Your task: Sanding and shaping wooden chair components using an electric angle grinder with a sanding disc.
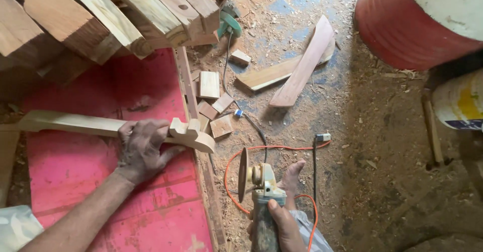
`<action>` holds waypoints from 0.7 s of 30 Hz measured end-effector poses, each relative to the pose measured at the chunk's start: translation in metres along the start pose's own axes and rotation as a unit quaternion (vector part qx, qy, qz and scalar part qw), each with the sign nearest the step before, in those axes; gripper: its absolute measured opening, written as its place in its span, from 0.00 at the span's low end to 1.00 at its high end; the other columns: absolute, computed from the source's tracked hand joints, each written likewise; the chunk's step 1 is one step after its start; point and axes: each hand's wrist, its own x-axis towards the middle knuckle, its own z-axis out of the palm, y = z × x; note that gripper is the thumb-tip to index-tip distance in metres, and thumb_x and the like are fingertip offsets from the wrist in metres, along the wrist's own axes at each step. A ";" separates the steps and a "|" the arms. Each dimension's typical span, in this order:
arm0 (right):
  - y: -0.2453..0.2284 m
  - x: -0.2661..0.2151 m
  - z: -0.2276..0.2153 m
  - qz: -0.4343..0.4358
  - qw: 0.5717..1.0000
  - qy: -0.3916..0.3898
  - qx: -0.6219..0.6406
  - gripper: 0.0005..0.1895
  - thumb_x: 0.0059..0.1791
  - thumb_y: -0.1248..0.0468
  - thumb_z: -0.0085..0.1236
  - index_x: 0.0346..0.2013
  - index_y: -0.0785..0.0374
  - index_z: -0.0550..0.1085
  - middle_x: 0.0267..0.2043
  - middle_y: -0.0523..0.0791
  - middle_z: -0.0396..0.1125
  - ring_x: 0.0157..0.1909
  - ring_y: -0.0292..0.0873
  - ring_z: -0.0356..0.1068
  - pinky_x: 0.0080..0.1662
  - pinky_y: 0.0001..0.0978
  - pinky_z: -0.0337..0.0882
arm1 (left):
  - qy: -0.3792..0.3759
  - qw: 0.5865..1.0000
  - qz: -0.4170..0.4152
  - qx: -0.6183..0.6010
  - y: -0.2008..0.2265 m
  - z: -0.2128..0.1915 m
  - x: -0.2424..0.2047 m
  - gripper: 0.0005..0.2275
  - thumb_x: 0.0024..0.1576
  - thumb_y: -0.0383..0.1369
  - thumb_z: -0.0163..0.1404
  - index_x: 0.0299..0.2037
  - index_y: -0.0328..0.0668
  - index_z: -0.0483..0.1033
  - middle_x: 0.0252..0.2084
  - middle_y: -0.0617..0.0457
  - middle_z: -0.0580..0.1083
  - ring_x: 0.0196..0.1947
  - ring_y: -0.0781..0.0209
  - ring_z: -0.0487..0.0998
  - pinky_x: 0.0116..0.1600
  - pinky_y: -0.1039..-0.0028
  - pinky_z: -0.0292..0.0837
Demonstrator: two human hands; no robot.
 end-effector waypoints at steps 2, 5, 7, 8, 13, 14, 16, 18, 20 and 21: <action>0.006 0.007 -0.001 -0.010 0.999 0.024 -0.020 0.34 0.41 0.44 0.60 0.56 0.57 0.68 0.26 0.53 0.70 0.20 0.48 0.73 0.22 0.40 0.73 | 0.006 0.999 0.014 0.033 -0.006 0.007 -0.007 0.26 0.49 0.52 0.60 0.51 0.47 0.71 0.50 0.54 0.75 0.51 0.54 0.73 0.59 0.56 0.54; 0.037 0.036 -0.029 0.055 0.998 -0.025 -0.016 0.34 0.45 0.44 0.56 0.53 0.69 0.69 0.31 0.52 0.72 0.24 0.46 0.75 0.26 0.37 0.75 | 0.014 0.999 0.013 0.049 -0.010 0.014 -0.012 0.27 0.50 0.51 0.59 0.53 0.44 0.71 0.51 0.53 0.75 0.54 0.53 0.73 0.60 0.54 0.54; 0.038 0.039 -0.025 0.058 0.997 -0.027 -0.033 0.32 0.46 0.44 0.57 0.52 0.68 0.69 0.30 0.51 0.71 0.25 0.46 0.74 0.27 0.37 0.74 | 0.008 0.999 0.004 0.050 -0.009 0.012 -0.008 0.27 0.49 0.52 0.59 0.53 0.43 0.73 0.50 0.53 0.76 0.53 0.54 0.73 0.59 0.55 0.54; 0.038 0.042 -0.022 0.062 0.996 -0.030 -0.050 0.31 0.47 0.45 0.57 0.51 0.68 0.69 0.30 0.51 0.70 0.25 0.46 0.73 0.28 0.37 0.74 | 0.003 0.999 -0.005 0.052 -0.009 0.010 -0.006 0.28 0.49 0.53 0.60 0.53 0.43 0.74 0.49 0.54 0.76 0.52 0.54 0.74 0.59 0.56 0.54; -0.002 0.037 -0.016 0.019 0.992 -0.052 -0.112 0.28 0.46 0.49 0.58 0.53 0.65 0.71 0.35 0.46 0.70 0.33 0.41 0.72 0.36 0.35 0.74 | -0.036 0.999 -0.014 0.009 -0.006 -0.004 0.012 0.27 0.46 0.54 0.60 0.48 0.43 0.77 0.46 0.55 0.76 0.48 0.57 0.75 0.58 0.58 0.55; -0.014 0.034 -0.013 0.019 0.992 -0.036 -0.120 0.27 0.45 0.52 0.60 0.55 0.63 0.72 0.36 0.45 0.70 0.35 0.40 0.70 0.38 0.36 0.73 | -0.026 1.000 0.001 -0.009 -0.004 -0.006 0.014 0.28 0.44 0.55 0.60 0.47 0.43 0.77 0.46 0.54 0.76 0.47 0.56 0.75 0.56 0.58 0.55; -0.044 0.033 -0.016 -0.044 0.978 -0.081 -0.184 0.28 0.47 0.51 0.59 0.56 0.64 0.73 0.44 0.45 0.72 0.43 0.39 0.72 0.44 0.32 0.72 | -0.031 0.999 -0.019 -0.002 -0.003 -0.002 0.003 0.24 0.47 0.51 0.60 0.48 0.45 0.77 0.47 0.56 0.76 0.48 0.59 0.75 0.58 0.59 0.55; -0.080 0.026 -0.003 -0.105 0.956 -0.126 -0.244 0.28 0.50 0.50 0.59 0.58 0.66 0.74 0.51 0.45 0.75 0.50 0.37 0.73 0.51 0.28 0.71 | -0.040 0.998 -0.039 0.005 0.000 -0.002 -0.005 0.20 0.50 0.48 0.61 0.48 0.47 0.78 0.48 0.59 0.77 0.49 0.62 0.75 0.59 0.60 0.55; -0.121 0.012 0.024 0.093 0.944 -0.006 -0.317 0.28 0.43 0.52 0.64 0.53 0.62 0.77 0.44 0.53 0.78 0.38 0.47 0.74 0.43 0.39 0.75 | -0.033 0.999 0.000 -0.006 0.007 -0.005 -0.012 0.23 0.49 0.46 0.61 0.52 0.45 0.77 0.51 0.59 0.76 0.53 0.61 0.74 0.62 0.59 0.53; -0.130 0.008 0.032 0.097 0.943 -0.002 -0.318 0.28 0.43 0.52 0.64 0.53 0.62 0.77 0.44 0.53 0.78 0.38 0.47 0.74 0.43 0.39 0.75 | -0.036 0.999 -0.002 -0.011 0.009 -0.005 -0.013 0.23 0.49 0.46 0.61 0.52 0.45 0.77 0.51 0.59 0.76 0.53 0.61 0.74 0.62 0.59 0.53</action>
